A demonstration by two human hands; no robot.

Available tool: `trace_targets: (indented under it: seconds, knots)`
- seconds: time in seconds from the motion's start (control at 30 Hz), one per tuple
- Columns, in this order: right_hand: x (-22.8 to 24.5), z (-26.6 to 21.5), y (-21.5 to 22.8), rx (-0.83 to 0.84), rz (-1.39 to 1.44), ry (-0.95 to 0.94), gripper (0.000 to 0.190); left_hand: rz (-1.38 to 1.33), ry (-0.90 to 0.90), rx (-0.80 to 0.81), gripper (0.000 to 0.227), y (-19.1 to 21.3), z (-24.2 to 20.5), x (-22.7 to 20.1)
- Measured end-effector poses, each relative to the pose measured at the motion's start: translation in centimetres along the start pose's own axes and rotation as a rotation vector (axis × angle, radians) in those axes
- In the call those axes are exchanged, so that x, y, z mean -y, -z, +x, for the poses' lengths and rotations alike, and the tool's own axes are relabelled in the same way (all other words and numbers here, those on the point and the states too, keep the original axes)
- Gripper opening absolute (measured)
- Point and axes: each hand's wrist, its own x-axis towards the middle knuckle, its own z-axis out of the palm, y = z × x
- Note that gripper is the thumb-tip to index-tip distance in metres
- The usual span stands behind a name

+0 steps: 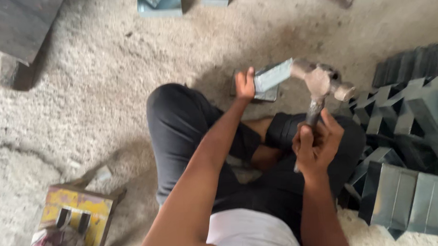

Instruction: The person sits on the floor and uses a hammer to strike a small metal box placed on a metal block. They repeatedly adjust the box's position and orientation to hit different sides, then toss the finished piece aside to pick up another one from a nearby pile.

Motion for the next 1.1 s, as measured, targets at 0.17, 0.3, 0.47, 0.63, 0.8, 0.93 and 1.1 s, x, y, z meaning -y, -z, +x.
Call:
trace_targets:
  seconds: [0.17, 0.3, 0.47, 0.63, 0.8, 0.93, 1.1]
  knots:
    - [-1.0, 1.3, -2.4, 0.008, -0.270, -0.006, 0.043, -0.205, 0.214, 0.013, 0.059, -1.4, 3.2, 1.6]
    - [-1.9, -0.5, -2.8, 0.199, -0.474, -0.198, 0.044, -0.139, 0.256, -0.145, 0.058, -0.7, 0.5, 0.7]
    - [-3.4, -2.1, -1.9, 0.085, -0.187, -0.685, 0.049, 0.229, -0.148, 0.086, 0.042, 2.4, 3.3, -4.7]
    - [-5.4, -3.2, -0.3, -0.049, -0.075, -0.780, 0.049, 0.760, -0.087, 0.398, 0.029, 2.8, 2.8, -10.8]
    - [-6.5, -2.6, 0.4, -0.142, -0.003, -0.805, 0.051, 0.648, -0.099, 0.440, 0.054, 1.6, 1.7, -12.3]
    - [-6.4, -2.7, 0.6, -0.133, -0.021, -0.759, 0.052, 1.005, -0.411, 0.714, 0.056, 1.8, 3.0, -10.3]
    - [-5.0, -2.5, 0.6, -0.066, -0.131, -0.626, 0.052, 1.091, -0.360, 0.851, 0.044, 2.7, 4.5, -7.9]
